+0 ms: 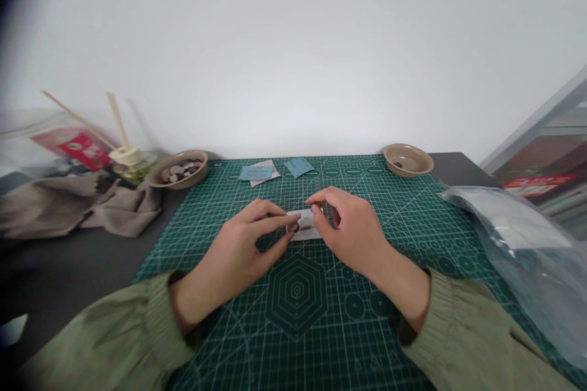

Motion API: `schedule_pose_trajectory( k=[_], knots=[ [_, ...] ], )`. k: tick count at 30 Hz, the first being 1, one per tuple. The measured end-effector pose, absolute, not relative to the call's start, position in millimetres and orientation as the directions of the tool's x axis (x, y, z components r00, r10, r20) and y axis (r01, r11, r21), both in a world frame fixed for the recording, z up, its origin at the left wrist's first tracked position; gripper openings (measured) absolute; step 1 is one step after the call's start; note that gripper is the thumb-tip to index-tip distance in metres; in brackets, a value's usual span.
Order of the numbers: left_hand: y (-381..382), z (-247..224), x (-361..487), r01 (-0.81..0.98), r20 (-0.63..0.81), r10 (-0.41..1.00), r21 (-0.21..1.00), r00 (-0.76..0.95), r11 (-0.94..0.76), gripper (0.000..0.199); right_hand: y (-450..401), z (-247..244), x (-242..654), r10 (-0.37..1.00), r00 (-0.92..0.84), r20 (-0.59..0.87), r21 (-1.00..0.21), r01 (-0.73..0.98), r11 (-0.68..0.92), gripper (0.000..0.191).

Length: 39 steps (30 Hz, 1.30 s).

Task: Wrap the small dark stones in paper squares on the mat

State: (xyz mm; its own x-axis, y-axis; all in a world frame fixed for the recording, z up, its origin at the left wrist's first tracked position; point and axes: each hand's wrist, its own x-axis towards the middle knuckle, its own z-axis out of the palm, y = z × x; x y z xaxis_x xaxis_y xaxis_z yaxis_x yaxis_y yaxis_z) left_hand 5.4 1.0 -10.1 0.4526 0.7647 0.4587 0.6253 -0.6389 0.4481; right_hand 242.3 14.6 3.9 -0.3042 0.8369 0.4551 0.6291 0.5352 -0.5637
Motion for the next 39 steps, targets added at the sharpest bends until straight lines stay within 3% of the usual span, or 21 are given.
schedule_pose_trajectory(
  k=[7, 12, 26, 39],
  knots=[
    [8.4, -12.7, 10.3, 0.662, 0.401, 0.78, 0.418, 0.48, -0.622, 0.04, 22.9, -6.2, 244.4, 0.84, -0.429, 0.331, -0.513, 0.666, 0.542, 0.012],
    [7.0, -11.5, 8.1, 0.651, 0.369, 0.768, 0.409, 0.523, -0.64, 0.033, 27.5, -10.6, 242.3, 0.805, -0.497, 0.324, -0.492, 0.638, 0.592, 0.017],
    [6.1, -13.5, 1.6, 0.672, 0.367, 0.733, 0.302, 0.573, -0.676, 0.034, 33.3, -11.6, 247.7, 0.793, -0.515, 0.326, -0.423, 0.67, 0.61, 0.012],
    [7.0, -15.9, 0.6, 0.652, 0.383, 0.728, 0.33, 0.568, -0.683, 0.033, 37.7, -10.2, 249.2, 0.781, -0.537, 0.319, -0.373, 0.686, 0.624, 0.013]
  ],
)
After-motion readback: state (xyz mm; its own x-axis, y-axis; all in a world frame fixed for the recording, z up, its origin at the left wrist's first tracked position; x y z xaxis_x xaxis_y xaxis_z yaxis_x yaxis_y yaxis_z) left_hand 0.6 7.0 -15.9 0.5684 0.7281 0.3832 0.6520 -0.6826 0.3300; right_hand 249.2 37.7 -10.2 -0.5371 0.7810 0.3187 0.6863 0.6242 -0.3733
